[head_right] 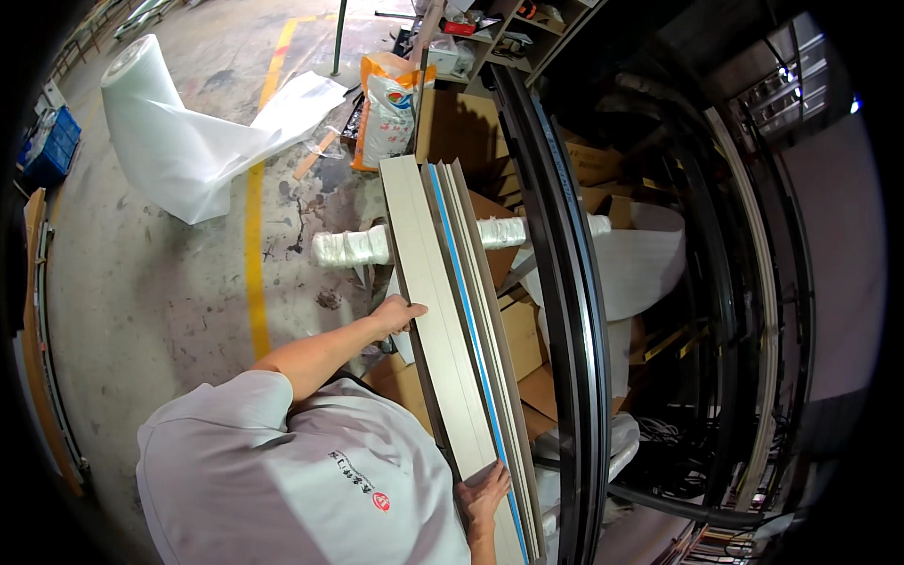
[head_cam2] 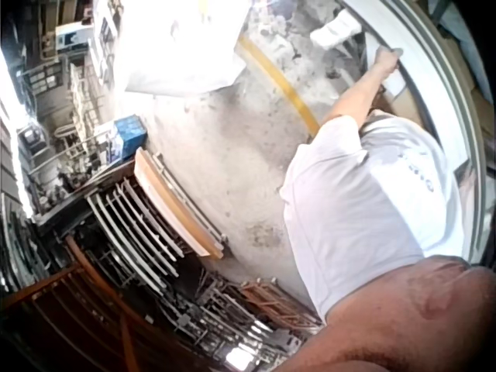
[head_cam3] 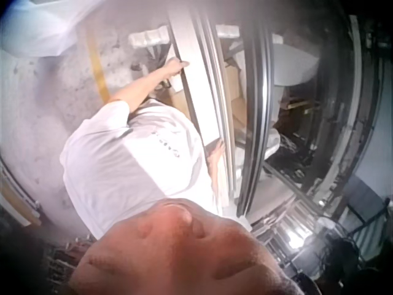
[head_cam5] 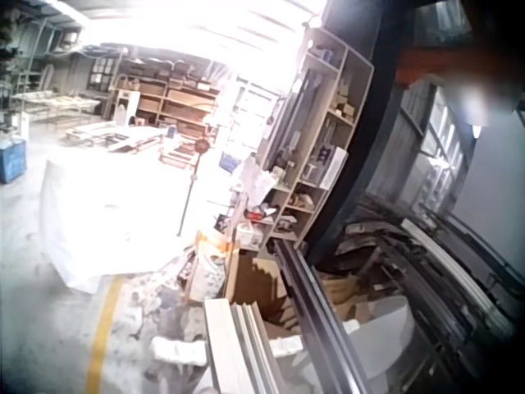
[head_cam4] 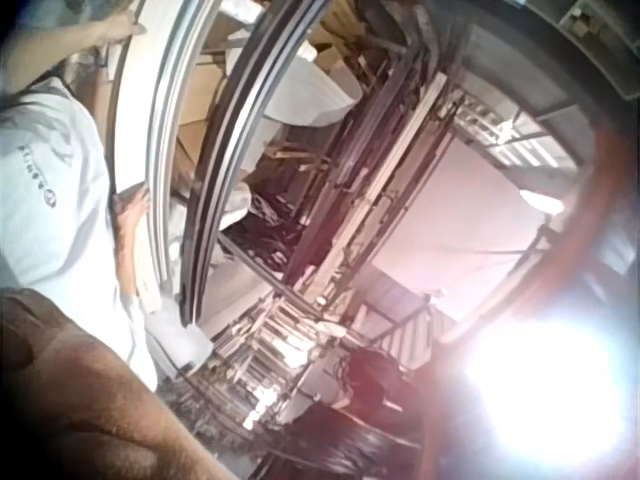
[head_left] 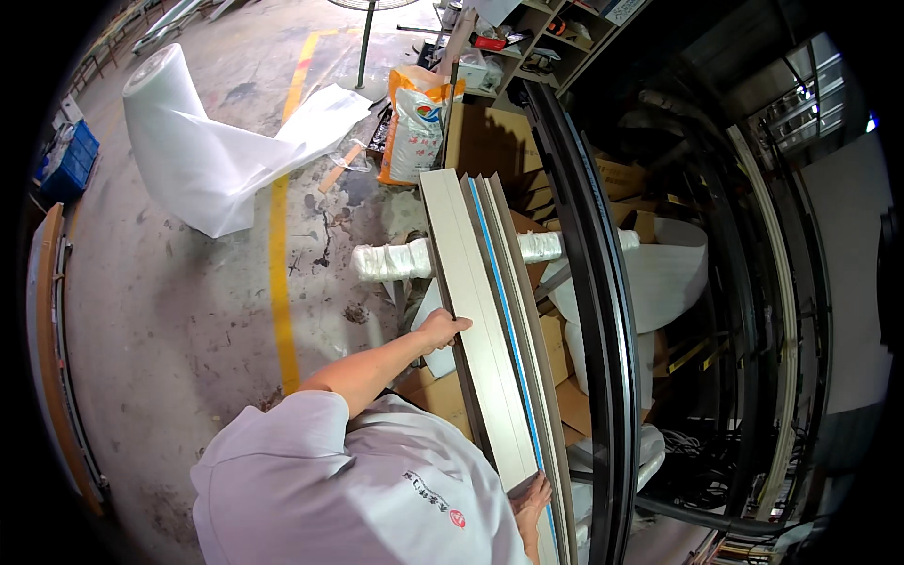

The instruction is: The person applies a black weatherstrip to the edge of a white metal door frame, using scissors to cut the strip to the correct length.

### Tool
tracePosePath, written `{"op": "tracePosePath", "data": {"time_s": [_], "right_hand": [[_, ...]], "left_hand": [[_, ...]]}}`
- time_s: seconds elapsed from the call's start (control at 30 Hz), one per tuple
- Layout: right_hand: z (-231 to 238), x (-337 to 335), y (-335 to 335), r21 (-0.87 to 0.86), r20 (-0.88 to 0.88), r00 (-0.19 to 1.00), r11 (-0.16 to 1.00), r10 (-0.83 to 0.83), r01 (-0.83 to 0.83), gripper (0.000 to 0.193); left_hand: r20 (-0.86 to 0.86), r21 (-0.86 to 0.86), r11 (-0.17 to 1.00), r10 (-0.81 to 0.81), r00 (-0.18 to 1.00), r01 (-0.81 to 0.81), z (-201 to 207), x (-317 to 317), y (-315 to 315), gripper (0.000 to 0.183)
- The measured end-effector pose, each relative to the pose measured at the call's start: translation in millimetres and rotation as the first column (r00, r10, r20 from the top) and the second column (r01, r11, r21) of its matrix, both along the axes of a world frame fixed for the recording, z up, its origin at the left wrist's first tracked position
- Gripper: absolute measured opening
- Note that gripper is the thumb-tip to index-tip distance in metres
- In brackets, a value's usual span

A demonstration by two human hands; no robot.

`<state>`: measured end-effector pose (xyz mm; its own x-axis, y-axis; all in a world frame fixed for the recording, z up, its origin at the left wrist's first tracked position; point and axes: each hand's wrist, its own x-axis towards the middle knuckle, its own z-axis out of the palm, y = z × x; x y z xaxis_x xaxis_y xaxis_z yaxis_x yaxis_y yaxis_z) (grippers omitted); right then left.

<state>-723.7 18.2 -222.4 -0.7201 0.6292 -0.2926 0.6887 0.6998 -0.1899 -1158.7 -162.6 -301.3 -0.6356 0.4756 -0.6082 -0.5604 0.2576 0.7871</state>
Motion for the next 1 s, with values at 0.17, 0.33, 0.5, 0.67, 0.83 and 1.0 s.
{"op": "tracePosePath", "data": {"time_s": [0.17, 0.33, 0.5, 0.67, 0.83, 1.0], "right_hand": [[14.7, -11.8, -4.0, -0.021, 0.003, 1.000, 1.000, 0.003, -0.003, 0.107], [9.2, -10.3, 0.1, -0.025, 0.002, 1.000, 0.999, 0.029, -0.029, 0.107], [4.6, -16.9, -1.3, -0.055, 0.030, 1.000, 0.998, 0.000, 0.002, 0.106], [-8.1, -22.4, -3.7, -0.087, 0.070, 0.998, 0.996, 0.000, 0.006, 0.109], [-32.9, -10.1, -2.5, -0.055, 0.135, 0.991, 0.998, 0.010, -0.003, 0.110], [-25.0, -15.3, -2.2, -0.083, 0.199, 0.978, 0.996, 0.056, -0.040, 0.111]], "left_hand": [[-0.002, -0.005, 1.000, -0.006, 1.000, 0.006, -9.5, -1.5, -0.4, 0.047], [-0.281, -0.424, 0.904, -0.078, 0.956, -0.050, 9.2, -0.2, 1.8, 0.057], [0.088, -0.087, 0.971, 0.231, 0.969, -0.223, -17.0, -18.4, 9.4, 0.075], [0.330, 0.123, 0.897, 0.367, 0.870, -0.425, -51.7, -21.5, 24.8, 0.083], [0.409, 0.164, 0.859, 0.388, 0.826, -0.484, -20.9, -16.9, 19.4, 0.080], [0.440, 0.194, 0.830, 0.403, 0.803, -0.523, -31.7, -20.0, 18.0, 0.073]]}}
